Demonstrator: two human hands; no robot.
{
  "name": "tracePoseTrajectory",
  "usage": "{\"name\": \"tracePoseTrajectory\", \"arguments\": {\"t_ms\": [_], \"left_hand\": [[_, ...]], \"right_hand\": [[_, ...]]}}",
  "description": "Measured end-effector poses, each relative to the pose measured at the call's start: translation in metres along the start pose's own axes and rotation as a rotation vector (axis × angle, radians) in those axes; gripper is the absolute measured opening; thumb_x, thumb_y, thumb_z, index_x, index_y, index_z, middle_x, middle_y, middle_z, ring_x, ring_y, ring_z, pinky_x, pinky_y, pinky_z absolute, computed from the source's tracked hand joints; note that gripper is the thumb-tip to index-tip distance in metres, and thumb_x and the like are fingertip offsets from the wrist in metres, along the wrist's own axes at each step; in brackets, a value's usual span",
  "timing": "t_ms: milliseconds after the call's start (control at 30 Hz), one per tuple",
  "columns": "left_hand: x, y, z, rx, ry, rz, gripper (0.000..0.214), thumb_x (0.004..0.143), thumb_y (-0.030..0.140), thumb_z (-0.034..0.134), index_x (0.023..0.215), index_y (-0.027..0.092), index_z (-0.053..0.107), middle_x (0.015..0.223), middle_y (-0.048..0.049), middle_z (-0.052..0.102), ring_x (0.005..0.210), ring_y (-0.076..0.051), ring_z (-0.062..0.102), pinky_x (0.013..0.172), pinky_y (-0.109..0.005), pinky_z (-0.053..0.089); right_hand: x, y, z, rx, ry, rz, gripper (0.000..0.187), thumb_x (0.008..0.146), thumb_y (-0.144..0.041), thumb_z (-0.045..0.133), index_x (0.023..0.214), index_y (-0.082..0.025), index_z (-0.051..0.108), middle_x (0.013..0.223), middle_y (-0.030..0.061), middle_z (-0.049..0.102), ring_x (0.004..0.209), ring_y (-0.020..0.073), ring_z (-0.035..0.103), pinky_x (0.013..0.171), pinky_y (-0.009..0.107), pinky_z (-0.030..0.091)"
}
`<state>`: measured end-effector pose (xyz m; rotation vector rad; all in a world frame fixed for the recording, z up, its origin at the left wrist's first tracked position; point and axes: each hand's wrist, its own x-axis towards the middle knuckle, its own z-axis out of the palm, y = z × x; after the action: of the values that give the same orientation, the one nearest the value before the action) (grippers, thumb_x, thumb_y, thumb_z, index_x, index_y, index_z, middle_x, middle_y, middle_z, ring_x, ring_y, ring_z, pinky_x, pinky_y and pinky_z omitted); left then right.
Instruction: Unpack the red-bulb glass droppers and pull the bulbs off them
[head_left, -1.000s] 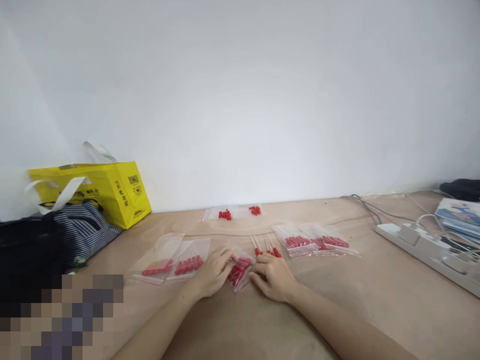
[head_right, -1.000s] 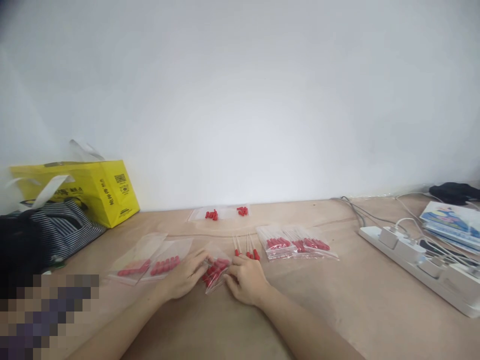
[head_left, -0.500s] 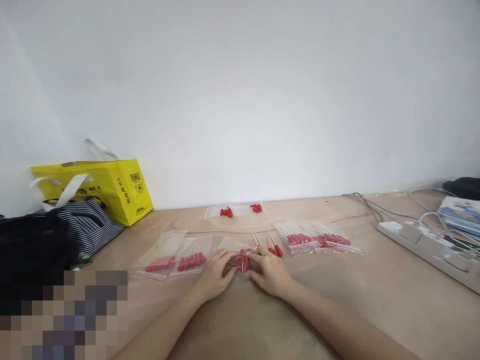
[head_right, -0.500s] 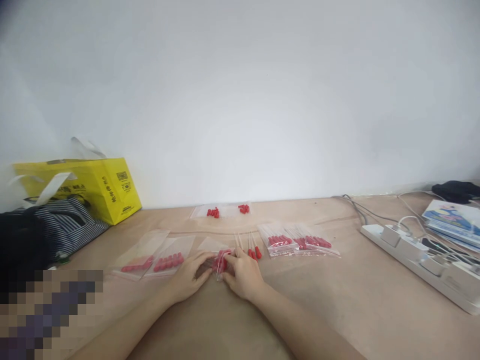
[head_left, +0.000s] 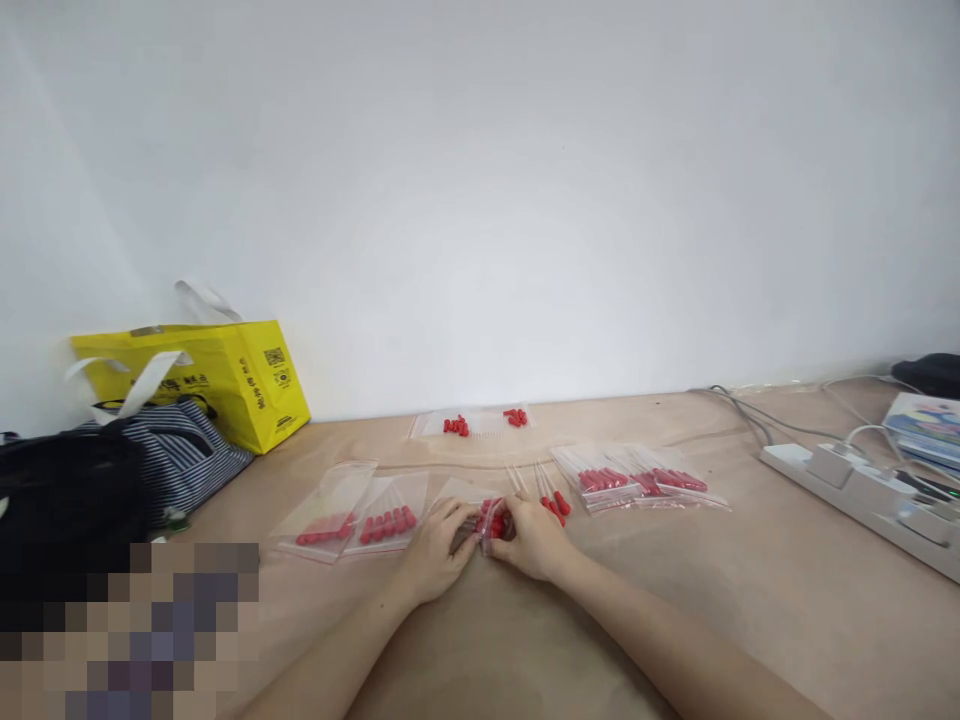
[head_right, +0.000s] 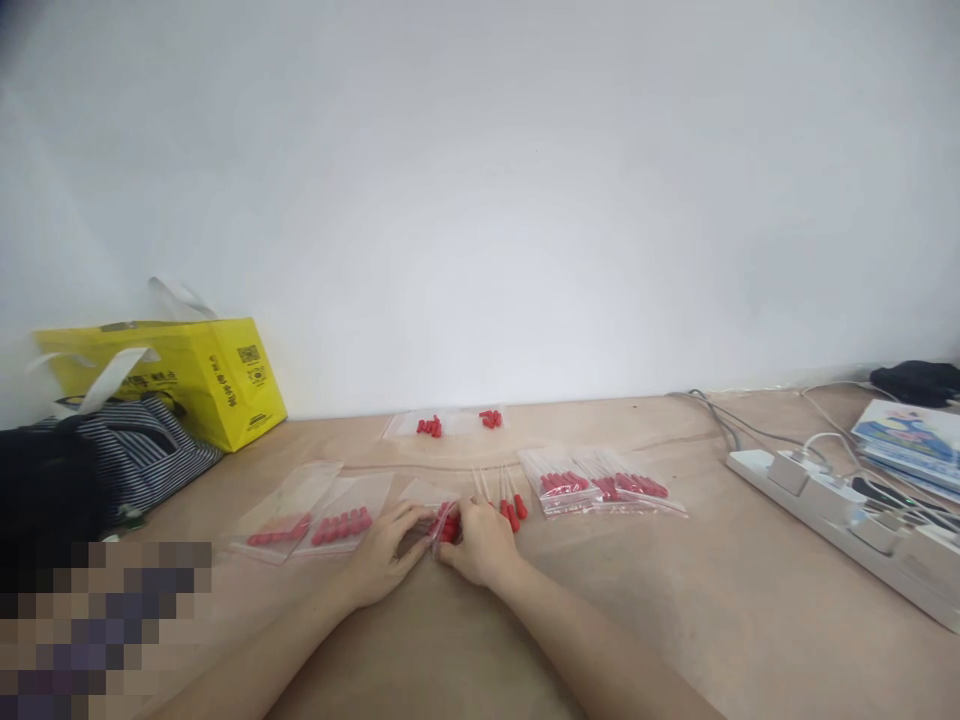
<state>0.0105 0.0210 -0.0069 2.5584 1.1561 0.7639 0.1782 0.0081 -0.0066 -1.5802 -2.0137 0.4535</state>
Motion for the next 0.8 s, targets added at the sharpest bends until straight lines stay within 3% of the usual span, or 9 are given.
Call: {"name": "tracePoseTrajectory", "arguments": {"t_ms": [300, 567, 700, 800], "left_hand": [[-0.002, -0.005, 0.002, 0.010, 0.013, 0.019, 0.020, 0.078, 0.022, 0.047, 0.097, 0.020, 0.053, 0.096, -0.0047, 0.055, 0.092, -0.018, 0.050, 0.082, -0.032, 0.041], [0.000, -0.005, 0.002, 0.028, 0.023, 0.008, 0.021, 0.077, 0.024, 0.050, 0.098, 0.020, 0.052, 0.096, -0.0049, 0.053, 0.092, -0.019, 0.049, 0.081, -0.034, 0.041], [-0.001, -0.007, 0.002, 0.035, 0.020, -0.005, 0.019, 0.078, 0.024, 0.048, 0.097, 0.021, 0.052, 0.095, -0.0045, 0.053, 0.091, -0.019, 0.049, 0.081, -0.034, 0.041], [-0.002, -0.009, 0.004, 0.047, 0.024, -0.031, 0.018, 0.081, 0.024, 0.044, 0.097, 0.021, 0.052, 0.094, -0.0044, 0.053, 0.090, -0.019, 0.050, 0.080, -0.034, 0.041]], "right_hand": [[0.004, 0.002, 0.001, 0.021, -0.052, 0.002, 0.019, 0.061, -0.024, 0.058, 0.078, -0.017, 0.057, 0.076, 0.0032, 0.062, 0.067, 0.0141, 0.056, 0.056, 0.022, 0.035], [0.000, 0.001, -0.001, -0.142, -0.014, -0.025, 0.019, 0.063, -0.021, 0.052, 0.081, -0.016, 0.053, 0.076, 0.0058, 0.062, 0.072, 0.0184, 0.057, 0.057, 0.024, 0.034], [0.001, 0.010, -0.004, 0.083, 0.005, -0.089, 0.012, 0.062, -0.014, 0.048, 0.074, -0.018, 0.051, 0.068, 0.0000, 0.060, 0.064, 0.0129, 0.054, 0.056, 0.022, 0.035], [0.005, 0.023, -0.012, 0.375, 0.049, -0.015, 0.007, 0.064, -0.013, 0.046, 0.068, -0.019, 0.048, 0.063, -0.0024, 0.057, 0.057, 0.0099, 0.052, 0.053, 0.020, 0.038]]}}
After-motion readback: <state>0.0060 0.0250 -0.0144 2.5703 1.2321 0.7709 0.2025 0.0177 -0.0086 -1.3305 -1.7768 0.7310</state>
